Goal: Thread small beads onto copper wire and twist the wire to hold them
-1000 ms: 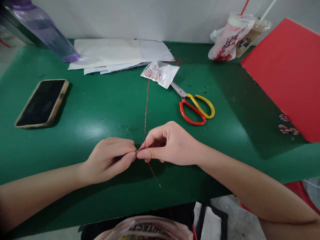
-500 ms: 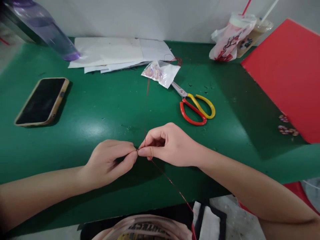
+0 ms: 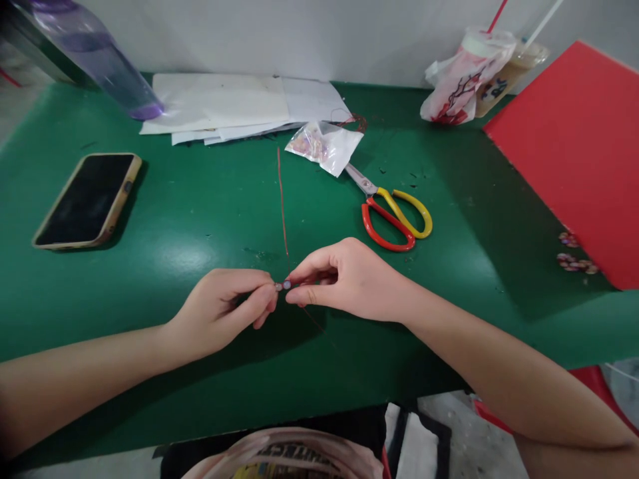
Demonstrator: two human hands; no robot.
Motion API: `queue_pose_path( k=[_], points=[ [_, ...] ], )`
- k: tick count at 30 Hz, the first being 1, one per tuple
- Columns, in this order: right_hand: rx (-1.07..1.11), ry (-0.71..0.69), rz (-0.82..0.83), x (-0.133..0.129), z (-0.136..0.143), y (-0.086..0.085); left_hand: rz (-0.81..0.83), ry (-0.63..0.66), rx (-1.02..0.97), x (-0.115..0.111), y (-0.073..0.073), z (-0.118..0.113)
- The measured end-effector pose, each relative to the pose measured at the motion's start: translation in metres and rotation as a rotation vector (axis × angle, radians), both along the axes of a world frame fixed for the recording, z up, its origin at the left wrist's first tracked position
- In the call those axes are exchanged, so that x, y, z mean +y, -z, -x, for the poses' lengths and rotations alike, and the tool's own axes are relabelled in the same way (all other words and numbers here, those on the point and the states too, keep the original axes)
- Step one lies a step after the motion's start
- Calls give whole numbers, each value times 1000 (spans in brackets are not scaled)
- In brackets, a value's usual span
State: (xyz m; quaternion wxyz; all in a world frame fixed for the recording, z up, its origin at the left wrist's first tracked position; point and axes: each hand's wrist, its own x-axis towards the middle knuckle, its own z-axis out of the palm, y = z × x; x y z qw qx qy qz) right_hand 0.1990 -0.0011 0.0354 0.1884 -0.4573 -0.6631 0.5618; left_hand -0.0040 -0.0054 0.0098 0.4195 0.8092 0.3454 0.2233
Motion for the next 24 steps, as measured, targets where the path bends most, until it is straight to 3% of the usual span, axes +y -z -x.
queue_pose_path(
  k=[4, 9, 24],
  points=[
    [-32, 6, -81, -1, 0, 1, 135, -14, -11, 0, 1, 1],
    [19, 35, -37, -3, 2, 4, 276, -42, -3, 1, 1, -1],
    [148, 100, -8, -4, 5, 12, 320, -66, -112, 0, 2, 0]
  ],
)
